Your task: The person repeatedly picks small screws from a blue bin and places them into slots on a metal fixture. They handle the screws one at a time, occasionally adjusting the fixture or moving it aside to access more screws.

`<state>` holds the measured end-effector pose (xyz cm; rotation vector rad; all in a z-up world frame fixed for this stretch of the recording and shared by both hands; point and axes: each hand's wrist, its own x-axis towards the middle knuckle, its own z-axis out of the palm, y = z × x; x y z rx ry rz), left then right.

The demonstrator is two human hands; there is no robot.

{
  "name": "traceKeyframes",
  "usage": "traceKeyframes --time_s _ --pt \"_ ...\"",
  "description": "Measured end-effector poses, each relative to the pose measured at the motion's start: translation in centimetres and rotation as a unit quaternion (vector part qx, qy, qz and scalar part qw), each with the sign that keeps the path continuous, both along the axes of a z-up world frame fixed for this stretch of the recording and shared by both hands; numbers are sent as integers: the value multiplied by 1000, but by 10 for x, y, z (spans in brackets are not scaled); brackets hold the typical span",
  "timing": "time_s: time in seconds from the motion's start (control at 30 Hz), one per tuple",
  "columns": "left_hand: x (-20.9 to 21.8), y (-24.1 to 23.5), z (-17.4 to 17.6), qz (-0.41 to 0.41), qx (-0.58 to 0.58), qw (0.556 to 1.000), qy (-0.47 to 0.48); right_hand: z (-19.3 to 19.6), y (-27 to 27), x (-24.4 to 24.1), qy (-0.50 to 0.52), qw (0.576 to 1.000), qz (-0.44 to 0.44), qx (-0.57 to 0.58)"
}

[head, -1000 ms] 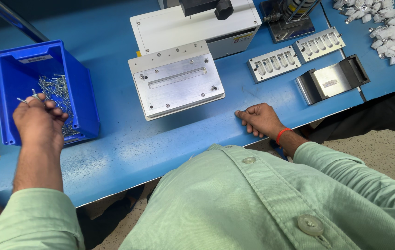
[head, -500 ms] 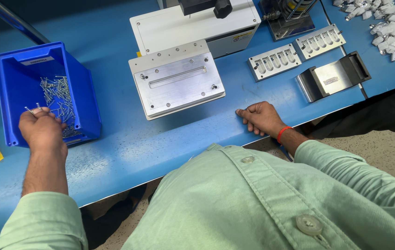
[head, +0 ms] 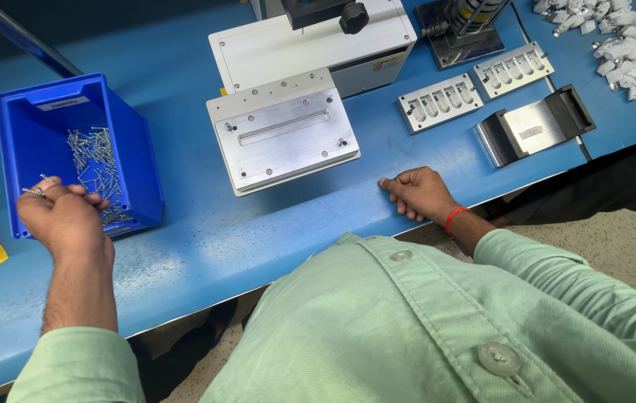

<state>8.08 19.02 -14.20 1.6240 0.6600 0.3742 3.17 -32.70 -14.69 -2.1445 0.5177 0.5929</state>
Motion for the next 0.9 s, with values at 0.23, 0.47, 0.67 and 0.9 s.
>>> traceKeyframes --time_s 0.23,0.47,0.67,0.9 --pt "-1 -2 4 42 -145 988 -32 -2 -1 0 5 1000 3 1" --pt "-28 -49 22 96 -144 983 -68 -4 -5 -2 2 1000 18 13" --pt "-79 -137 12 17 -184 983 17 -8 -13 0 3 998 48 41" --pt "-105 -214 -18 -82 -255 941 206 -10 -21 14 43 993 69 80"
